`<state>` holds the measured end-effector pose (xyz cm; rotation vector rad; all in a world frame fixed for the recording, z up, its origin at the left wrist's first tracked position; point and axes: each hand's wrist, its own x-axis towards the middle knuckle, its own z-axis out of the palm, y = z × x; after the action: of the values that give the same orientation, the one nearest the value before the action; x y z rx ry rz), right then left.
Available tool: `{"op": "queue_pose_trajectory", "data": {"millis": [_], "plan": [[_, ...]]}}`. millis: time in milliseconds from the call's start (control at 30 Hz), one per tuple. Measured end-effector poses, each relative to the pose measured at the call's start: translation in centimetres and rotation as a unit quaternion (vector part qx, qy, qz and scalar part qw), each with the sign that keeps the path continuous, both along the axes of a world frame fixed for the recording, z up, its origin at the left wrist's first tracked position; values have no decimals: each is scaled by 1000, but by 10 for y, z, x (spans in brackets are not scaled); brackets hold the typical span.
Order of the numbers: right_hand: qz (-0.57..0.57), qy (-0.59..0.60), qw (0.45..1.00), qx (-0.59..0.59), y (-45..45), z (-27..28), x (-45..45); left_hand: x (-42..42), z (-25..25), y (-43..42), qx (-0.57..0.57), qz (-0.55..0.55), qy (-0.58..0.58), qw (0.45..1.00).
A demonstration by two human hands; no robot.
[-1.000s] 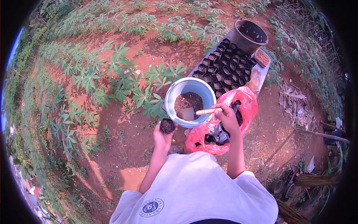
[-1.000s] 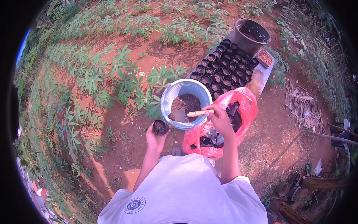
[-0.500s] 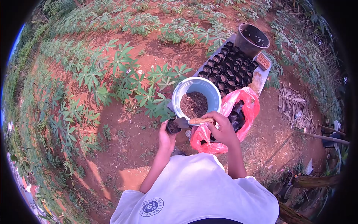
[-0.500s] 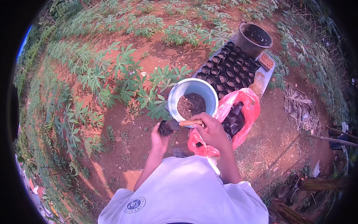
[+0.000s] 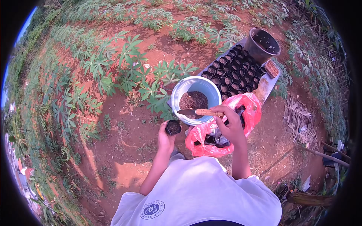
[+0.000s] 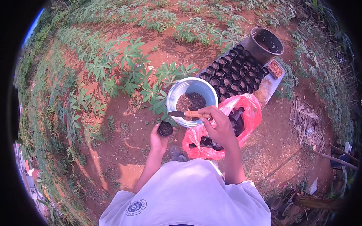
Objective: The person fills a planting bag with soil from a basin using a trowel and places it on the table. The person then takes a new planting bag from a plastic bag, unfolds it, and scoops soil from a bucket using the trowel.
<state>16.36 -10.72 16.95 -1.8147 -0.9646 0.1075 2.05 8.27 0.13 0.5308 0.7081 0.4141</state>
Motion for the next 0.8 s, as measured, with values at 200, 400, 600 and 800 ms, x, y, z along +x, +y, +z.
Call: {"op": "queue_pose_trajectory", "data": {"millis": [200,400,600,800], "plan": [[-7,-34,998,-52,-15,-48,42,1,12,-34,-14,37,7,999],[46,51,994,-81,-11,-129,64,12,30,-72,-20,23,8,1000],[45,40,992,-111,-55,-121,74,31,50,-103,12,-16,-50,999],[125,34,990,-49,-108,-85,74,63,40,-145,1,-51,-61,997]]}}
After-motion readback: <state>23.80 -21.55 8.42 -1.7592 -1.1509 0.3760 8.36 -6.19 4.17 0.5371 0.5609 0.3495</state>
